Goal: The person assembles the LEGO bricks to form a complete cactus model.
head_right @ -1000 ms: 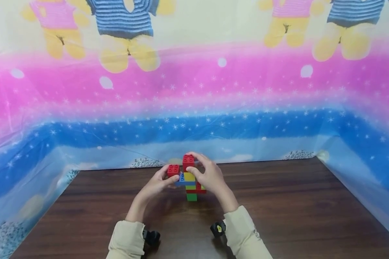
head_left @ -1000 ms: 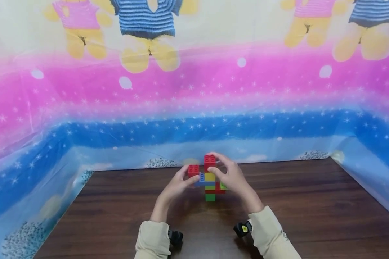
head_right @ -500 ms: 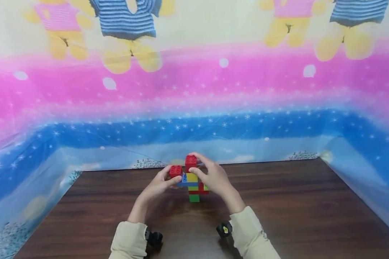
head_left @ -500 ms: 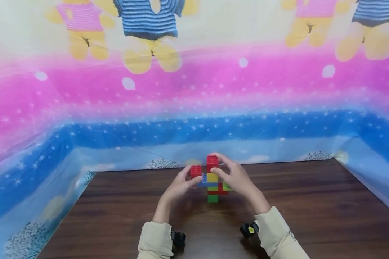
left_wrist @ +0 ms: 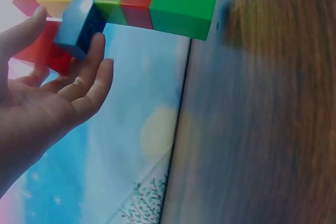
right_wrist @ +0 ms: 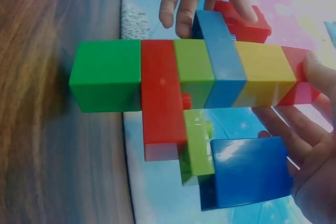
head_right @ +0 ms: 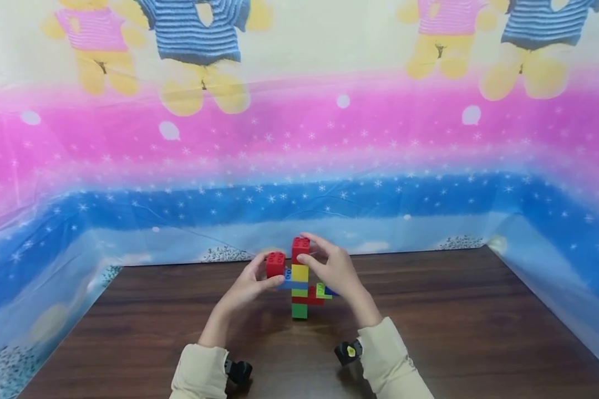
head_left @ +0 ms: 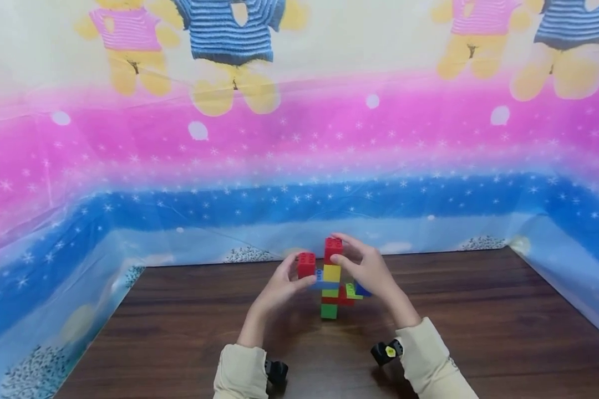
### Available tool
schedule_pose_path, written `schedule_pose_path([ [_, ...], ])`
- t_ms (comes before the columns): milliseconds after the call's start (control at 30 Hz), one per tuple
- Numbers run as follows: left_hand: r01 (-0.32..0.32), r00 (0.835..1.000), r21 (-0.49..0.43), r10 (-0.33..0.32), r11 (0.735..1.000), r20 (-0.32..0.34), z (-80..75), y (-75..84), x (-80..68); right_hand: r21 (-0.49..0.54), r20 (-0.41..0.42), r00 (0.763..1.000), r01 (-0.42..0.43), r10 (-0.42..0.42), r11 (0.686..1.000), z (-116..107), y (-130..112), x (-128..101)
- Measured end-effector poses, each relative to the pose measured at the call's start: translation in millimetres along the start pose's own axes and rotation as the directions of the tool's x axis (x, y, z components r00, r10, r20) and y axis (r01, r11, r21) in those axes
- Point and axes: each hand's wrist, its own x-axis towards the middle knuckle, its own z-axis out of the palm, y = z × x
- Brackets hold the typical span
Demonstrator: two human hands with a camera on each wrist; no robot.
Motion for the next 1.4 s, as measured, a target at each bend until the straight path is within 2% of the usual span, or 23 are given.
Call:
schedule_pose_path([
  [267, -0.077, 0.997, 0.0, 0.077, 0.997, 0.02, 6.8, 12.9, -0.8, 0.064, -0.058, 0.994, -0.093, 0.097, 0.994, -13.2, 1.6, 2.5],
  [367, -0.104, 0.993, -0.006, 0.104, 0.995, 0.049, 9.4, 14.4, 0.1, 0.073, -0.061, 0.989, -0.133, 0.138, 0.988, -19.4, 1.0, 3.4],
  [467, -0.138, 0.988, -0.027, 0.139, 0.99, 0.073, 13.6, 13.4, 1.7, 0.069, -0.049, 0.983, -0.172, 0.175, 0.983, -25.7, -2.5, 2.8],
  [600, -0.17, 0.983, -0.037, 0.172, 0.985, 0.071, 18.7, 11.4, 2.5, 0.05, -0.018, 0.974, -0.224, 0.225, 0.973, -32.1, -9.2, 1.8],
  [900, -0.182, 0.98, -0.016, 0.182, 0.983, 0.079, 23.5, 15.9, 1.2, 0.101, 0.046, 0.946, -0.325, 0.322, 0.94, -44.3, -20.0, -0.4],
  [1133, -0.234, 0.971, 0.02, 0.232, 0.972, 0.058, 26.8, 18.8, -0.8, 0.104, 0.072, 0.95, -0.311, 0.305, 0.945, -50.8, -23.5, -3.9],
  [1400, -0.24, 0.971, 0.012, 0.24, 0.971, 0.018, 24.0, 20.8, -0.9, 0.096, 0.184, 0.955, -0.254, 0.234, 0.962, -60.1, -24.9, -3.1],
])
